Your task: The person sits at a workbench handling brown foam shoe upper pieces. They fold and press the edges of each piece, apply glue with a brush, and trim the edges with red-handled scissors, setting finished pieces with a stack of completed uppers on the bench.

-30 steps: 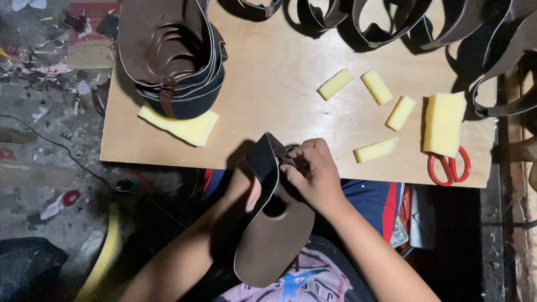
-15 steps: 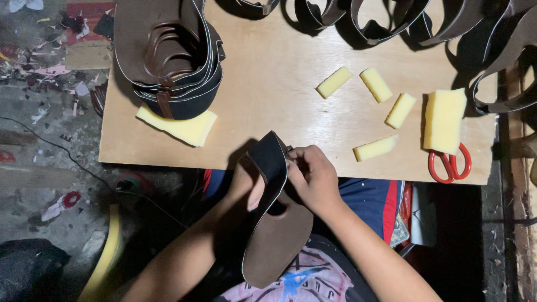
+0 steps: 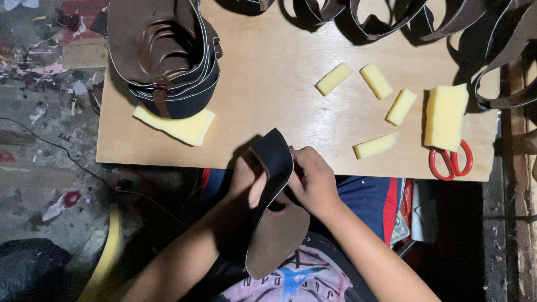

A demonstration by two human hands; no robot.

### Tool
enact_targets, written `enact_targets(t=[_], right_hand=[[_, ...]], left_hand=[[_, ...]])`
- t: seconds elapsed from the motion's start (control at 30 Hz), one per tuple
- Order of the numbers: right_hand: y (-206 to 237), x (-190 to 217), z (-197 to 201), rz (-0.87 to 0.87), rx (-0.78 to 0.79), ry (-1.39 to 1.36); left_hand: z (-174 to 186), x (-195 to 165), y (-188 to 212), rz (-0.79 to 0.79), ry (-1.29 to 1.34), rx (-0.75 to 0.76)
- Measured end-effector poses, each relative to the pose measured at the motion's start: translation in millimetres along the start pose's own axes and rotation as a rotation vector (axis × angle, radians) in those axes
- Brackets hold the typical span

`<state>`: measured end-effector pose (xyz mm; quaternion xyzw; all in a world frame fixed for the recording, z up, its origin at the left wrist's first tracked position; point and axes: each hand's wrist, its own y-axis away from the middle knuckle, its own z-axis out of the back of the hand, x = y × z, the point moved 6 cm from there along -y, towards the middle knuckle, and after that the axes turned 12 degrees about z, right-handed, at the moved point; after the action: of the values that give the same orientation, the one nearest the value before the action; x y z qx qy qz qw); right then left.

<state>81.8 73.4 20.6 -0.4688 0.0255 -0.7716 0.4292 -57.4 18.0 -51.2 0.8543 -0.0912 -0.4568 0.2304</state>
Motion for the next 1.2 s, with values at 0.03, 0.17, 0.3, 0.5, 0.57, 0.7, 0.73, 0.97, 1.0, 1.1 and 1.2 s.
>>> enact_targets(t=[0.03, 0.17, 0.3, 0.5, 0.57, 0.7, 0.73, 0.97, 1.0, 1.1, 1.2], right_hand=[[0.8, -0.4, -0.4, 0.007, -0.005, -0.021], [5.3, -2.2, -2.2, 0.016, -0.045, -0.053], [16.3, -28.6, -4.8, -0.354, -0.109, -0.438], [18.6, -31.8, 6.6, -0.282, -0.051, -0.347], [15.5, -21.1, 11.4, -0.102, -0.052, -0.250], [15.6, -18.1, 9.8, -0.091, -0.051, -0.195], [16.2, -20.4, 8.8, -0.130, -0.048, -0.189], [19.6, -16.3, 8.3, -0.071, 0.015, -0.111], [20.3, -15.1, 8.2, -0.069, 0.010, -0.121], [22.8, -18.9, 5.5, -0.158, -0.032, -0.207], [28.4, -43.6, 14.5, -0.354, -0.154, -0.314]], left_hand=[[-0.8, -1.2, -0.1, 0.000, 0.010, -0.002], [-4.9, -4.6, 1.7, 0.003, 0.051, -0.003], [-3.2, -0.8, 5.3, 0.066, 0.185, -0.046], [-17.0, -13.3, 13.7, -0.190, 0.162, 0.176], [-21.4, -17.2, 14.3, -0.236, 0.064, 0.145], [-31.2, -27.1, 21.1, -0.180, -0.087, 0.119], [-34.2, -30.2, 23.4, -0.152, -0.112, 0.134], [-49.7, -49.8, 31.9, -0.174, -0.297, 0.150], [-49.7, -53.1, 34.5, -0.249, -0.382, 0.114], [-55.3, -63.1, 56.3, -0.735, -1.037, -0.087], [-46.7, -57.9, 59.4, -0.882, -1.252, -0.151]])
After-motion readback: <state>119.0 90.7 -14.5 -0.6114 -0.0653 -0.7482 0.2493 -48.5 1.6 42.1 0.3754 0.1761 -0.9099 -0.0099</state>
